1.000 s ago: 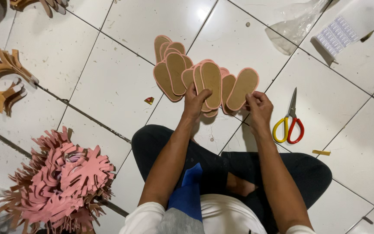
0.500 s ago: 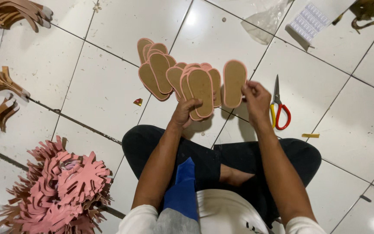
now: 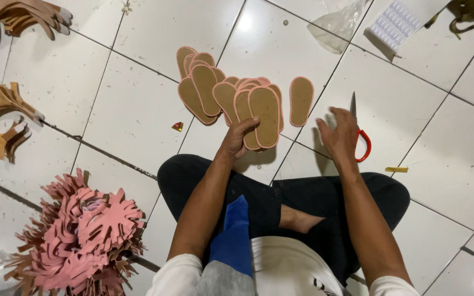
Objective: The person sits on the floor holding pink slipper insoles and trims excess material from the edges with scissors. After trimming each insole, the person stacks the finished pieces and pairs them into piles on the floor.
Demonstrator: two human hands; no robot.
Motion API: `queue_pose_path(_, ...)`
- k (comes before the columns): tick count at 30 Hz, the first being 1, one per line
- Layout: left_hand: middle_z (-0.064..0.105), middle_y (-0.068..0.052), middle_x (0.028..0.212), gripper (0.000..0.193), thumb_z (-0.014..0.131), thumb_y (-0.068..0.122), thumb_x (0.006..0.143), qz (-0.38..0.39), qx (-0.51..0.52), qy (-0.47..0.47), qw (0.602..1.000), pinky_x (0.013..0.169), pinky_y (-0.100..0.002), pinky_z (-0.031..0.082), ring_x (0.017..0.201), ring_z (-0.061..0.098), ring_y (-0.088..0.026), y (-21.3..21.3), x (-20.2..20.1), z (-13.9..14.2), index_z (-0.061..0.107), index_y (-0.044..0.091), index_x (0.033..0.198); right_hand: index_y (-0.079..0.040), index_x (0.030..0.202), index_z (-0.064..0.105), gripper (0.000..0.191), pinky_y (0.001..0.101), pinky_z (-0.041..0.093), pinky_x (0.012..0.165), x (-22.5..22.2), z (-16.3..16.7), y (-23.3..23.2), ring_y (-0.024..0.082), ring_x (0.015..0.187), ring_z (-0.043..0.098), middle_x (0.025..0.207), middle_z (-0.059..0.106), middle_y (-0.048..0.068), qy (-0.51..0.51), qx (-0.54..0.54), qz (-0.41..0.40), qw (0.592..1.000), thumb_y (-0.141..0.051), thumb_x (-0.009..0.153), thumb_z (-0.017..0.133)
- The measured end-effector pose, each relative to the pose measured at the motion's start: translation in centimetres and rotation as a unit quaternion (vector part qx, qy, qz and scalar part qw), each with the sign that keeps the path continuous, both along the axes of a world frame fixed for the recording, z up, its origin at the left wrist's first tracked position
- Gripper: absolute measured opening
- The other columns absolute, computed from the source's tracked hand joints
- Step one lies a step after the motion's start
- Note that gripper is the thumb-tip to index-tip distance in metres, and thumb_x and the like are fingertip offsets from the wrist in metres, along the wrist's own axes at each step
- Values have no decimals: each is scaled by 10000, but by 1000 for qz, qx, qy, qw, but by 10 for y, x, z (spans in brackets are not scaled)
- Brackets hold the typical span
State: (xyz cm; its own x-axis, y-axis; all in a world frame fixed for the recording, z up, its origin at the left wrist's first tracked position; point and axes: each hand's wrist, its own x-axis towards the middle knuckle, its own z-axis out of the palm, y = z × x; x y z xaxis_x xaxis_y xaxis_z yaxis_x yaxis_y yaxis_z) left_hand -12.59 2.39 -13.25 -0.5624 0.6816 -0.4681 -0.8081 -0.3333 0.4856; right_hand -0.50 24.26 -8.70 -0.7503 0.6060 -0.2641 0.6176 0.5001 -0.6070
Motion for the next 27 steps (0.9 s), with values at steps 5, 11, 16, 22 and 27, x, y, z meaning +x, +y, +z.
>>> queue_pose_path(5,650,-140,1231,536,701,85,927,-4,0,9,1000,896,-401,612,1103,680,-242,1,2,6,481,-4,1407,15,1457,547,673,560,373,1130,38,-14,23,429,1428,358,1578,375,281,-63,144,61,986,-216,874,794)
queue_pose_path(11,628,-148,1261,599,725,75,898,-46,-18,72,996,953,-398,604,1141,669,-243,12,11,10,446,8,1424,11,1417,572,521,527,447,1120,41,-7,30,398,1365,520,1454,548,269,56,154,40,986,-229,1004,778)
queue_pose_path(16,637,-157,1278,545,732,79,938,-96,13,96,991,984,-372,577,1158,662,-232,27,28,9,484,-38,1410,-19,1358,547,425,287,604,770,26,11,-20,135,923,698,1053,723,69,128,-397,-24,909,-166,972,647)
queue_pose_path(22,665,-199,1184,454,692,167,992,-109,8,90,990,912,-404,603,1058,689,-268,26,29,9,513,-51,1348,29,1225,667,264,267,581,712,34,13,-14,101,815,664,947,701,60,200,-379,-92,899,-57,976,685)
queue_pose_path(27,677,-258,1175,574,517,429,1055,-72,75,8,995,908,-432,620,1033,717,-303,20,25,14,532,-72,1335,15,1233,669,270,290,575,720,39,2,28,145,833,676,977,704,94,188,-297,-174,920,-33,967,688)
